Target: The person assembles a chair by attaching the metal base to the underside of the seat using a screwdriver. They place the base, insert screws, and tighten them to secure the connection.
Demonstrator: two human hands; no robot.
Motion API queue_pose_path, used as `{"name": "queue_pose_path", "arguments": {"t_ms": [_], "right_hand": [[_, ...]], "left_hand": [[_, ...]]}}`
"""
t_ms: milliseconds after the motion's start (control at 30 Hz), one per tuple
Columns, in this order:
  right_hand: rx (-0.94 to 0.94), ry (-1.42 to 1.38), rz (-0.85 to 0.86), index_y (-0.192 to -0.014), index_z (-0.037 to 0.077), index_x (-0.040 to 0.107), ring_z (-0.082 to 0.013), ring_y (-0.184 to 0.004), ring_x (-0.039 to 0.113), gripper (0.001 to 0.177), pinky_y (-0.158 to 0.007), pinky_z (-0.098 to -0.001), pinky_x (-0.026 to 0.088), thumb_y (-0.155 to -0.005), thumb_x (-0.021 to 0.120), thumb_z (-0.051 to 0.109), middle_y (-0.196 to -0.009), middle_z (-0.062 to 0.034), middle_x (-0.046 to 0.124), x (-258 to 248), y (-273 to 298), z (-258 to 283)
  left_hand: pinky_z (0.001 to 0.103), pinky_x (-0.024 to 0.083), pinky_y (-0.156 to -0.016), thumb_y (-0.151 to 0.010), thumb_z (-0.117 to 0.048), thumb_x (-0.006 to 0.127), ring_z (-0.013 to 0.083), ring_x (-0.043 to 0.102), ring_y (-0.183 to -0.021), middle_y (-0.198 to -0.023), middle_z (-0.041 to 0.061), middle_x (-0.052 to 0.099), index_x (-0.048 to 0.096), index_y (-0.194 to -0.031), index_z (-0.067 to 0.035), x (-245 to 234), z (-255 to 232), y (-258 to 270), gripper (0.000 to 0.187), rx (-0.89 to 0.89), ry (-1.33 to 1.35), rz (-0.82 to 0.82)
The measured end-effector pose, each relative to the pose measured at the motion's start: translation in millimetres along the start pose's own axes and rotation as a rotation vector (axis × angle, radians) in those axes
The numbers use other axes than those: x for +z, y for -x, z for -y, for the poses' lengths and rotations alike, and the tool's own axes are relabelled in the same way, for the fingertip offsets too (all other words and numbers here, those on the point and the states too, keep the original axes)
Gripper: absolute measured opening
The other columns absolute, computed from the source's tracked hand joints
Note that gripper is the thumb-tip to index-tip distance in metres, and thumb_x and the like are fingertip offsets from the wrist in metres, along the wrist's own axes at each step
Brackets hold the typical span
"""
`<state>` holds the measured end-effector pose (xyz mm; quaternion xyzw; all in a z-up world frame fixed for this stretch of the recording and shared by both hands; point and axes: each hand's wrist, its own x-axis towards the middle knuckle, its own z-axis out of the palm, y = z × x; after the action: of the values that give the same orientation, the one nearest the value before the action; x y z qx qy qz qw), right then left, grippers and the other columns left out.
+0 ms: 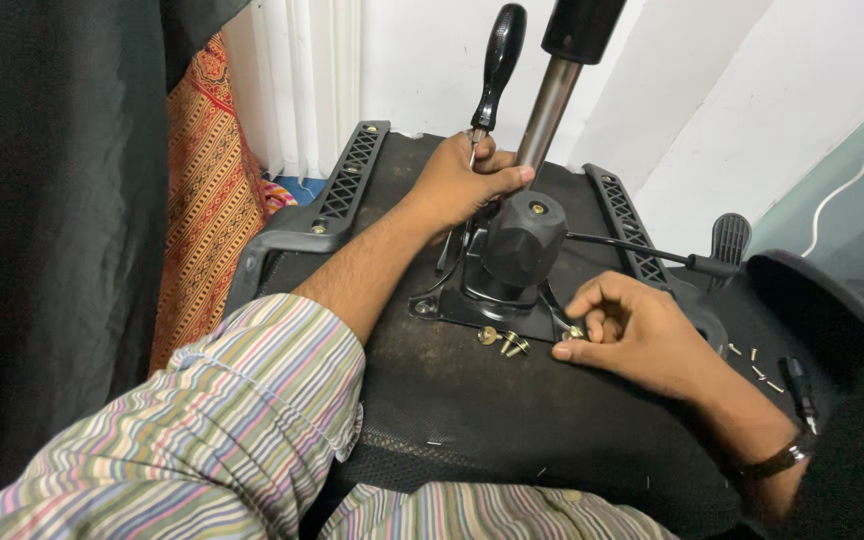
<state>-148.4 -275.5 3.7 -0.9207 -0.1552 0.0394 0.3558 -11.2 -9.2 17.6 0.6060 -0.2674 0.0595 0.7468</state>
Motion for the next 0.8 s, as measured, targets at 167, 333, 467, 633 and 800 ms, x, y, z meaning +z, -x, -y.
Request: {"name": "queue_pose_path", "arguments": {"t_ms": [167,333,467,633,800], "right_hand": [[-0.186,-0.239,0.107,-0.105,-0.002,0.075,-0.0083,-0.091,0.067,0.02,-0.077,-0.021,0.055,-0.084,0.076,0.0,-0.113,-0.0055,0.07,-4,0,-1],[-0.133,-0.216,0.073,-0.111,0.004,0.072,-0.0077,-0.078,0.059,0.031,-0.066,-0.0192,0.05,-0.081,0.072,-0.004,-0.111,-0.0032,0.068,-2,2,3],[-0.093,-0.166,0.019,-0.099,-0.002,0.071,-0.0084,-0.082,0.062,0.018,-0.071,-0.0219,0.052,-0.083,0.08,0.0,-0.102,-0.0095,0.069,-2,2,-1],[-0.142,-0.159,0.034,-0.096,0.002,0.077,-0.0036,-0.078,0.059,0.015,-0.068,-0.0184,0.049,-0.081,0.076,0.003,-0.106,0.0006,0.073,-3,-4,-3],[-0.02,-0.164,0.06,-0.106,0.002,0.074,-0.0117,-0.079,0.06,0.019,-0.069,-0.0262,0.05,-0.089,0.083,0.002,-0.096,-0.0117,0.067,-6,-5,-6]], "left_hand": [[0.027,0.063,-0.077,-0.081,-0.013,0.082,0.0113,0.073,-0.082,-0.085,0.007,0.072,0.037,-0.08,-0.016,-1,2,-2,0.045,0.026,0.01,0.026],[0.029,0.062,-0.077,-0.095,-0.045,0.067,0.0144,0.071,-0.079,-0.089,0.012,0.073,0.061,-0.09,-0.006,-6,4,1,0.04,-0.097,0.007,0.001],[0.029,0.063,-0.087,-0.095,-0.062,0.053,0.0144,0.075,-0.091,-0.1,0.012,0.077,0.068,-0.105,-0.001,-6,7,-1,0.063,-0.093,0.001,0.047],[0.033,0.063,-0.092,-0.092,-0.071,0.038,0.0167,0.077,-0.097,-0.106,0.014,0.077,0.057,-0.103,-0.01,-13,9,-1,0.065,-0.148,0.035,-0.001],[0.039,0.065,-0.092,-0.099,-0.075,0.032,0.0192,0.071,-0.094,-0.103,0.017,0.069,0.047,-0.088,-0.014,-16,16,-4,0.064,-0.133,0.05,-0.021]]}}
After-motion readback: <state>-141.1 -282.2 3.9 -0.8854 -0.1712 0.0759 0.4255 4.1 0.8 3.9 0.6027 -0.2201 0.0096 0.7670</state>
